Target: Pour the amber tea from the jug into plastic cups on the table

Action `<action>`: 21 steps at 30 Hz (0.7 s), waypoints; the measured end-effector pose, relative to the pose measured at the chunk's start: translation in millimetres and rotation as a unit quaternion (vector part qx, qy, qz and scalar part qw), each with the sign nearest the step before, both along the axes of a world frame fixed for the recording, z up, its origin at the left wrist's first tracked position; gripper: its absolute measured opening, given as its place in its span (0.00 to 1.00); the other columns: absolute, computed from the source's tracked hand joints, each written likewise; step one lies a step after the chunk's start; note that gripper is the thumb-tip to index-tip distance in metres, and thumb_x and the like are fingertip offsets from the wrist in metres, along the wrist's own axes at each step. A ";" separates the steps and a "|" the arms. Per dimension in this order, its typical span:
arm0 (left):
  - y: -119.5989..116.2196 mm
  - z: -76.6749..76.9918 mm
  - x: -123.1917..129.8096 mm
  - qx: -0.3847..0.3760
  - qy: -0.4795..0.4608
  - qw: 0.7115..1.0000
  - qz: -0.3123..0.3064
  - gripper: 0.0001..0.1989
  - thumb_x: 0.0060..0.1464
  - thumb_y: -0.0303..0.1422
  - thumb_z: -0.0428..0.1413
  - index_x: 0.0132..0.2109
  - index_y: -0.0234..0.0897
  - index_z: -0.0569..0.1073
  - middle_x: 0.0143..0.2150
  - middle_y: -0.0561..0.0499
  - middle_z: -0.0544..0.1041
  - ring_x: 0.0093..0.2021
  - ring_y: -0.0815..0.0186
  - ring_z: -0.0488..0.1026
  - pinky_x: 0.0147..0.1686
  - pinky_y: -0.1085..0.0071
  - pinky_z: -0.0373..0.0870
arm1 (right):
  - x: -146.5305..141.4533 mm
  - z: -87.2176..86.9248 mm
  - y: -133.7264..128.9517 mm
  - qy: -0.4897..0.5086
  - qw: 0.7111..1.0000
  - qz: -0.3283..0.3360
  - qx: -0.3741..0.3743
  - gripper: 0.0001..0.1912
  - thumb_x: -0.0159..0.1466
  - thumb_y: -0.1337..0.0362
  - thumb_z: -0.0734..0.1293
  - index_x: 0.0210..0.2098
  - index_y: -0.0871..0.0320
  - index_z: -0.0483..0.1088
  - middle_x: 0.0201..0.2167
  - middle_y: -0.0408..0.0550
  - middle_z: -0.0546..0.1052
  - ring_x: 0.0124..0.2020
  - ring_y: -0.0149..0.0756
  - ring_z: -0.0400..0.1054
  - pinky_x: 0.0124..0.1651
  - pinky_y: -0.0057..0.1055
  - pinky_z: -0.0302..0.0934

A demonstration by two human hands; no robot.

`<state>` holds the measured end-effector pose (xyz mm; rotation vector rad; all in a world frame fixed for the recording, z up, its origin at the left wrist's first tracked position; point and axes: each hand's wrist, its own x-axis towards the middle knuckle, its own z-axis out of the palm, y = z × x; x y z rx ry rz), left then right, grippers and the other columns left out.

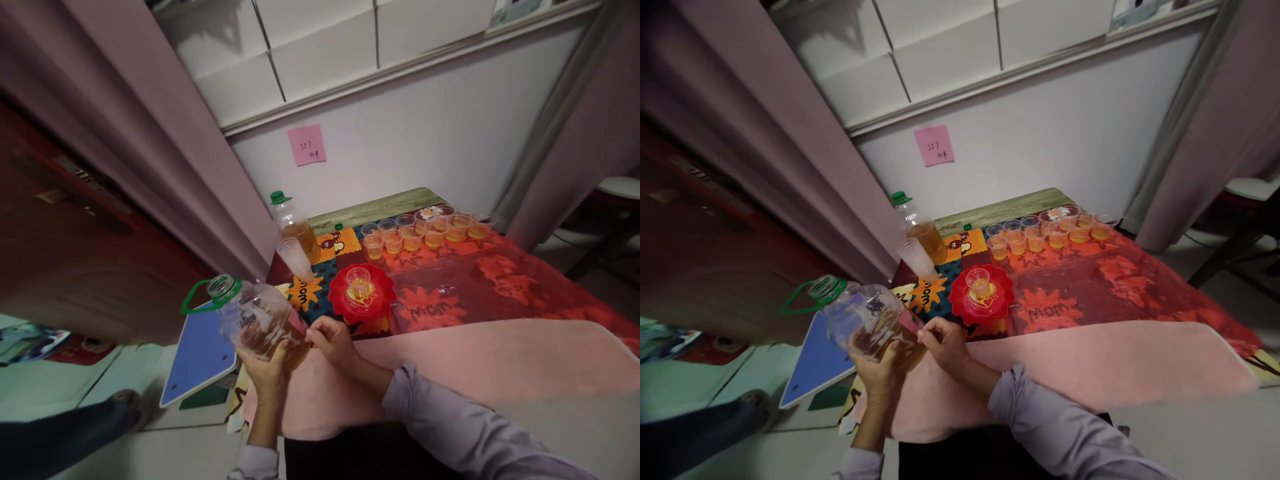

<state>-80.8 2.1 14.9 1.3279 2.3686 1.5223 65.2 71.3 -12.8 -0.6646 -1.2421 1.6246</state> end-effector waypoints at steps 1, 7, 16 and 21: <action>0.9 -4.1 -0.1 0.026 -0.016 1.000 0.004 0.38 0.61 0.46 0.57 0.72 0.45 0.50 0.66 0.37 0.74 0.66 0.50 0.79 0.61 0.51 0.80 | 8.2 5.3 1.7 -0.026 0.999 0.001 0.030 0.16 0.66 0.46 0.73 0.32 0.52 0.76 0.27 0.44 0.78 0.29 0.37 0.69 0.36 0.36 0.65; 1.0 -22.5 -6.8 0.044 -0.051 0.997 0.031 0.43 0.54 0.45 0.63 0.71 0.41 0.54 0.68 0.33 0.73 0.68 0.46 0.76 0.63 0.46 0.77 | 90.2 59.7 63.9 -0.310 0.897 -0.097 0.300 0.13 0.71 0.51 0.70 0.41 0.52 0.82 0.43 0.53 0.85 0.45 0.45 0.77 0.52 0.41 0.67; 2.2 -25.8 -9.6 0.094 -0.078 0.992 -0.025 0.45 0.53 0.50 0.62 0.70 0.39 0.53 0.68 0.32 0.72 0.66 0.50 0.77 0.65 0.49 0.75 | 115.6 81.1 130.0 -0.682 0.655 -0.065 0.317 0.40 0.65 0.46 0.77 0.68 0.64 0.72 0.66 0.73 0.76 0.68 0.64 0.69 0.68 0.55 0.58; 8.4 -39.5 -20.1 0.158 -0.092 0.982 -0.052 0.46 0.50 0.50 0.68 0.69 0.41 0.57 0.67 0.35 0.73 0.64 0.49 0.78 0.66 0.47 0.74 | 99.1 91.2 120.1 -0.700 0.659 -0.045 0.271 0.28 0.67 0.53 0.75 0.61 0.63 0.77 0.58 0.70 0.82 0.62 0.60 0.76 0.67 0.50 0.61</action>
